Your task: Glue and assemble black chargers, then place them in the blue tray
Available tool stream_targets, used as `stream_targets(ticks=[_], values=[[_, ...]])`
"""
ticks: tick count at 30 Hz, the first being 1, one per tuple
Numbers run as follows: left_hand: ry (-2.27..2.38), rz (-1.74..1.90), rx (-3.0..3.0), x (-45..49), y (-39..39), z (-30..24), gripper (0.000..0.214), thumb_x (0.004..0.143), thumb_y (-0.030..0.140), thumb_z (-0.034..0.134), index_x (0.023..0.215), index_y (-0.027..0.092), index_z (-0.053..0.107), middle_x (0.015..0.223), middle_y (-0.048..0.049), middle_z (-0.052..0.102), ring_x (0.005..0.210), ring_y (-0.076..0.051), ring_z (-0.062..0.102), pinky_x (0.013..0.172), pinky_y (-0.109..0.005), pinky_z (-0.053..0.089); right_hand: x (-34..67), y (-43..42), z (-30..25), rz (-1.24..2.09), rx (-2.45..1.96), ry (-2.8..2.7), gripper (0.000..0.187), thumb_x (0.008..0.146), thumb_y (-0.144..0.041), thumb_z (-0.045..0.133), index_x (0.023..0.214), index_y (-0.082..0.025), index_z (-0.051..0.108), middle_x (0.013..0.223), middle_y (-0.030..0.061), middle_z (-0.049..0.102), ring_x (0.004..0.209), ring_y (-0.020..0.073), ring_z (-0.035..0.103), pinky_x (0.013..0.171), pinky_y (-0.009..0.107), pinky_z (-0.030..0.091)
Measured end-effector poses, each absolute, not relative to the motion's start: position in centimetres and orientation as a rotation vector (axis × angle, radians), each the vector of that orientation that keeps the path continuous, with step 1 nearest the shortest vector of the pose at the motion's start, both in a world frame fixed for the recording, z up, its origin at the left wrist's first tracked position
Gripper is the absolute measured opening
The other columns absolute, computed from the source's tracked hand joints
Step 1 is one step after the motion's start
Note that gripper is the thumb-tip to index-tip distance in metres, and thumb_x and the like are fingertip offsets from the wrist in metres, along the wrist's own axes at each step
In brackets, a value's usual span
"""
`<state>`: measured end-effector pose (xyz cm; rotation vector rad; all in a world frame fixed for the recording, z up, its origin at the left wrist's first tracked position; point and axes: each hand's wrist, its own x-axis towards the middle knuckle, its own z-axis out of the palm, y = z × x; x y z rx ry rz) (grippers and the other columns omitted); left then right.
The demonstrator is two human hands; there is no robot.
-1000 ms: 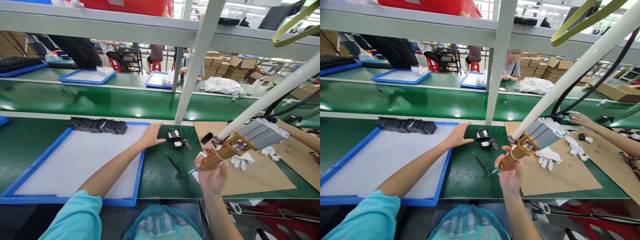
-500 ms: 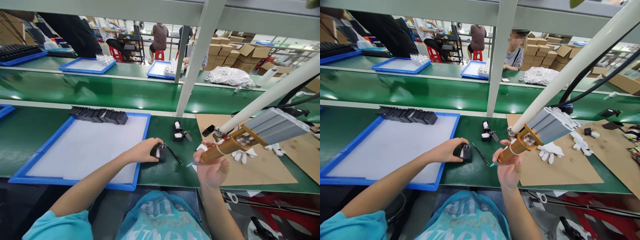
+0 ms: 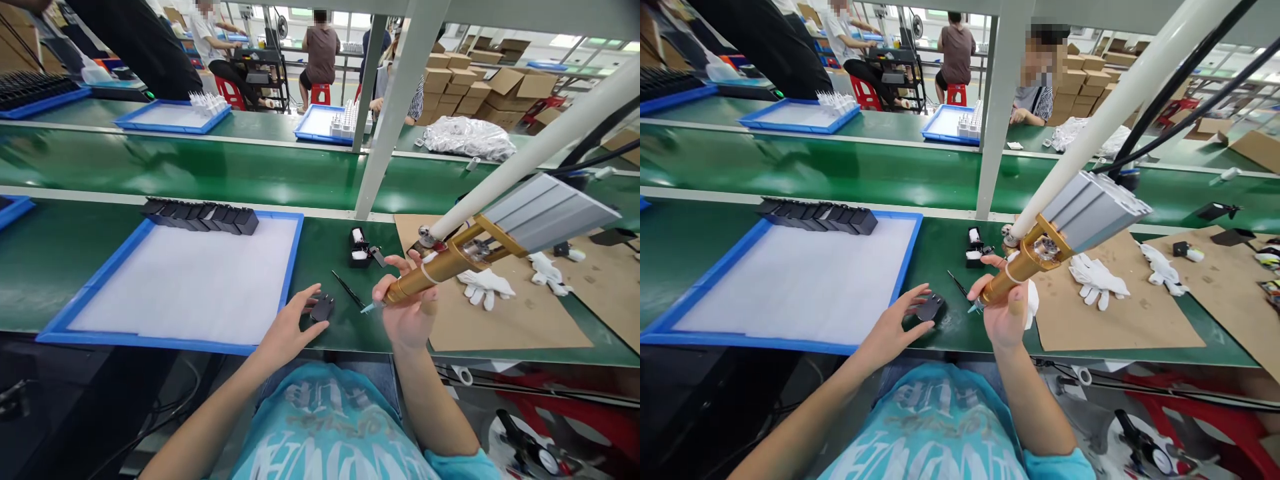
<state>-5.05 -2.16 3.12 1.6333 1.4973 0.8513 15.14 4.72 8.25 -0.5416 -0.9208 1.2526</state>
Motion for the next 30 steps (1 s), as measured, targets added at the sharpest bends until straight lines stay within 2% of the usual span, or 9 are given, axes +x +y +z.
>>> stream_targets(ticks=[3,5,7,9,12,16,19,22,30], values=[[1.565,1.015,1.562,-4.4,-2.4,2.4,0.039,0.095,0.034,0.049,0.133,0.026,0.047,0.127,-0.0079,0.061,0.098,-0.018,0.068,0.090,-0.038,0.057,14.5,4.9,8.4,1.266,-0.571,-1.006,0.056,0.079,-0.069,0.053,0.117,-0.027,0.055,0.104,0.0047,0.067,0.052,0.0154,0.065,0.050,0.033,0.052],[1.688,1.070,1.677,-3.7,-2.5,1.9,0.028,0.098,0.031,0.043,0.119,0.023,0.059,0.130,-0.0091,0.059,0.103,-0.020,0.066,0.093,-0.039,0.055,14.0,5.0,8.5,1.258,-0.586,-1.020,0.057,0.081,-0.070,0.049,0.115,-0.025,0.056,0.103,0.0052,0.068,0.056,0.0170,0.068,0.055,0.035,0.054],[1.819,1.058,1.836,-2.8,-2.7,1.5,0.029,0.098,0.030,0.041,0.115,0.022,0.064,0.137,-0.0102,0.055,0.116,-0.023,0.060,0.099,-0.042,0.050,13.6,5.1,8.7,1.245,-0.589,-1.017,0.055,0.082,-0.069,0.048,0.113,-0.024,0.057,0.100,0.0049,0.069,0.055,0.0163,0.068,0.054,0.033,0.052],[1.915,0.981,1.948,-1.8,-2.8,1.1,0.035,0.095,0.038,0.049,0.123,0.020,0.060,0.141,-0.0131,0.052,0.121,-0.029,0.057,0.100,-0.046,0.049,13.2,5.2,8.9,1.248,-0.588,-1.002,0.055,0.082,-0.069,0.048,0.112,-0.024,0.057,0.097,0.0043,0.069,0.049,0.0135,0.063,0.047,0.029,0.047],[2.016,0.865,2.028,-0.6,-2.6,0.4,0.057,0.084,0.050,0.064,0.128,0.016,0.056,0.139,-0.0178,0.054,0.117,-0.036,0.057,0.092,-0.050,0.050,12.8,5.4,9.1,1.280,-0.575,-0.955,0.055,0.080,-0.070,0.050,0.112,-0.025,0.056,0.095,0.0030,0.068,0.041,0.0096,0.055,0.041,0.026,0.040],[1.979,0.889,2.018,-0.2,-2.2,0.0,0.042,0.088,0.036,0.061,0.125,0.017,0.057,0.121,-0.0137,0.067,0.107,-0.031,0.063,0.089,-0.045,0.050,12.2,5.5,9.3,1.289,-0.522,-0.908,0.054,0.079,-0.068,0.053,0.113,-0.026,0.056,0.093,0.0021,0.068,0.039,0.0071,0.050,0.040,0.025,0.037],[1.927,0.946,1.901,-0.6,-2.3,0.3,0.048,0.087,0.032,0.060,0.132,0.019,0.051,0.110,-0.0094,0.072,0.097,-0.026,0.068,0.081,-0.037,0.053,11.7,5.5,9.2,1.306,-0.478,-0.901,0.051,0.080,-0.065,0.054,0.113,-0.026,0.055,0.094,0.0019,0.068,0.038,0.0066,0.049,0.038,0.024,0.037],[1.866,0.987,1.837,-0.8,-2.7,1.0,0.048,0.085,0.031,0.060,0.131,0.021,0.052,0.108,-0.0072,0.072,0.095,-0.023,0.069,0.079,-0.033,0.055,11.2,5.5,9.1,1.323,-0.450,-0.905,0.050,0.080,-0.065,0.054,0.112,-0.026,0.054,0.097,0.0022,0.067,0.038,0.0063,0.049,0.037,0.025,0.036],[1.760,1.147,1.803,-1.0,-3.1,2.1,0.041,0.083,0.030,0.061,0.123,0.021,0.056,0.105,-0.0064,0.073,0.089,-0.022,0.070,0.079,-0.033,0.056,10.9,5.4,9.3,1.322,-0.480,-0.901,0.047,0.077,-0.070,0.054,0.096,-0.027,0.052,0.097,0.0001,0.067,0.035,0.0060,0.049,0.035,0.024,0.035]])
